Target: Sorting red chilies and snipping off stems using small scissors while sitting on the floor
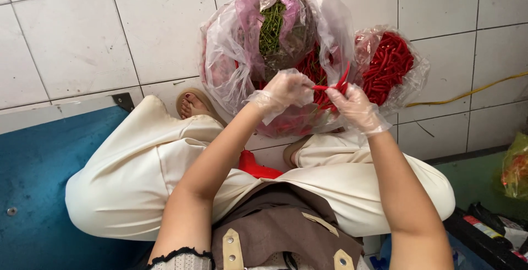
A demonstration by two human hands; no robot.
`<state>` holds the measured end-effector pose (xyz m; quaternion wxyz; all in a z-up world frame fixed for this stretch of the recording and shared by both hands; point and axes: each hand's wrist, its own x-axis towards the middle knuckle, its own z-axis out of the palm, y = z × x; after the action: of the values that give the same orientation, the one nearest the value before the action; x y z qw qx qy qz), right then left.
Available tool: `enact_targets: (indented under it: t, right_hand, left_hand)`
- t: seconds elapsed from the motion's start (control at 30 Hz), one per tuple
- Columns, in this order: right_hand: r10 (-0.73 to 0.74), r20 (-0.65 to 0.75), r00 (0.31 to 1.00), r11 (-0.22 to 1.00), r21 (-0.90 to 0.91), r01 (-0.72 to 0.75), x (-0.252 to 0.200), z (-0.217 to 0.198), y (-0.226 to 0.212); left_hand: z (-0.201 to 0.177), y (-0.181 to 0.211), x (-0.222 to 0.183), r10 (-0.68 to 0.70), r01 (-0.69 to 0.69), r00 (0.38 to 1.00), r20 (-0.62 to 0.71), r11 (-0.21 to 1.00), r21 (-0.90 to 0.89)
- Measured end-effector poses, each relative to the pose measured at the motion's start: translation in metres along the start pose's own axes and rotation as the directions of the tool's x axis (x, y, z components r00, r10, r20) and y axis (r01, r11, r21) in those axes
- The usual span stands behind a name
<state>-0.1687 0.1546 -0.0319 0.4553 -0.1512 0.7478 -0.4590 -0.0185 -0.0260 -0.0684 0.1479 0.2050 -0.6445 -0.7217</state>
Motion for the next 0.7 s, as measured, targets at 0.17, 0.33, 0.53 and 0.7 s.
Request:
enact_targets:
  t: [0.17, 0.33, 0.53, 0.7]
  right_hand:
    - [-0.008, -0.020, 1.000, 0.998, 0.059, 0.009, 0.006, -0.012, -0.013]
    - [0.023, 0.042, 0.999, 1.000, 0.005, -0.024, 0.006, -0.026, -0.016]
    - [0.101, 0.208, 0.973, 0.987, -0.147, -0.071, -0.001, -0.030, -0.027]
    - [0.097, 0.399, 0.912, 0.777, -0.603, 0.181, 0.004, -0.037, -0.025]
  left_hand:
    - [0.008, 0.013, 0.011, -0.221, 0.183, 0.966, 0.138, 0.953, 0.242]
    - [0.028, 0.008, -0.012, 0.106, -0.461, 0.875, 0.473, -0.119, 0.879]
    - [0.031, 0.040, -0.006, -0.091, -0.515, 0.841, 0.534, 0.170, 0.840]
    - [0.048, 0.038, -0.011, -0.323, -0.407, 0.717, 0.618, 0.526, 0.747]
